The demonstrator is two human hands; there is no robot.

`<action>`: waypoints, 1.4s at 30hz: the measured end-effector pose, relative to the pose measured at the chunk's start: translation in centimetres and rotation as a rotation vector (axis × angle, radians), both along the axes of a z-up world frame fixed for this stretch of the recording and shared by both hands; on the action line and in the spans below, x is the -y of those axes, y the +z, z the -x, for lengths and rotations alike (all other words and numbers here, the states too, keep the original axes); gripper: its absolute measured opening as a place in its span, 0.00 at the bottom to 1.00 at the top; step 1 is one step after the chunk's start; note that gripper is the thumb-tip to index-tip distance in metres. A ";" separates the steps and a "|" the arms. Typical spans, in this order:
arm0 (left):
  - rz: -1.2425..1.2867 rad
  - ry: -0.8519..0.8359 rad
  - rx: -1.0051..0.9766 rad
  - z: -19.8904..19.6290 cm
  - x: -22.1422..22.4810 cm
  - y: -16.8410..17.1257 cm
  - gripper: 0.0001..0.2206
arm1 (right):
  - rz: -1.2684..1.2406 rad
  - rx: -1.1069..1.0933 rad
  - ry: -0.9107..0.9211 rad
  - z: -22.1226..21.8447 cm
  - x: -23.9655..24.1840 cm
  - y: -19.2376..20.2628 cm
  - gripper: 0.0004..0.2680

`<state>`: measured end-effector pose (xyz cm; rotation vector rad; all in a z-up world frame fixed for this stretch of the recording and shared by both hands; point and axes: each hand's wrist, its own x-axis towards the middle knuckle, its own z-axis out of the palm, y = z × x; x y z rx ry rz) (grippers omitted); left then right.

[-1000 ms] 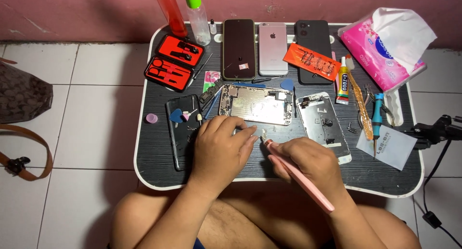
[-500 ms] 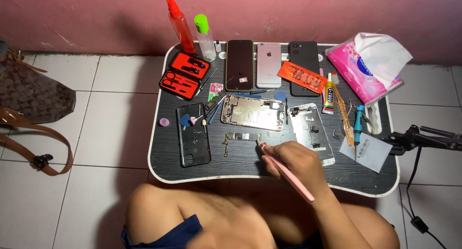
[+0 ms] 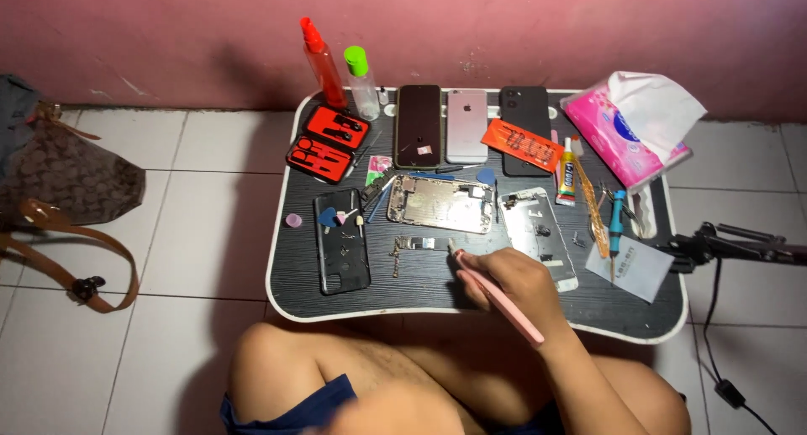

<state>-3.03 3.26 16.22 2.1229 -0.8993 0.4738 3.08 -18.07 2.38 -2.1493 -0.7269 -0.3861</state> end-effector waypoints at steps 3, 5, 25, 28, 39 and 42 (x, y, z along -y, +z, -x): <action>0.453 -0.134 -0.203 -1.9 0.0 -3.9 0.12 | -0.026 -0.041 0.039 -0.1 0.0 0.8 0.06; -0.156 0.466 0.109 -4.5 -0.3 -10.7 0.08 | -0.030 -0.099 0.048 0.2 -0.3 1.7 0.06; -0.177 0.537 0.116 -5.4 0.4 -18.5 0.08 | 0.092 0.243 -0.123 1.9 -0.3 -1.2 0.06; -0.180 0.537 0.094 -5.5 0.3 -18.3 0.08 | 0.106 0.259 -0.141 1.9 -0.3 -1.3 0.06; -0.187 0.538 0.030 -5.2 0.5 -17.8 0.08 | 0.062 0.224 -0.157 2.0 -0.1 -1.4 0.04; -0.194 0.543 0.050 -5.2 0.4 -17.8 0.08 | 0.074 0.244 -0.148 1.9 -0.1 -1.4 0.06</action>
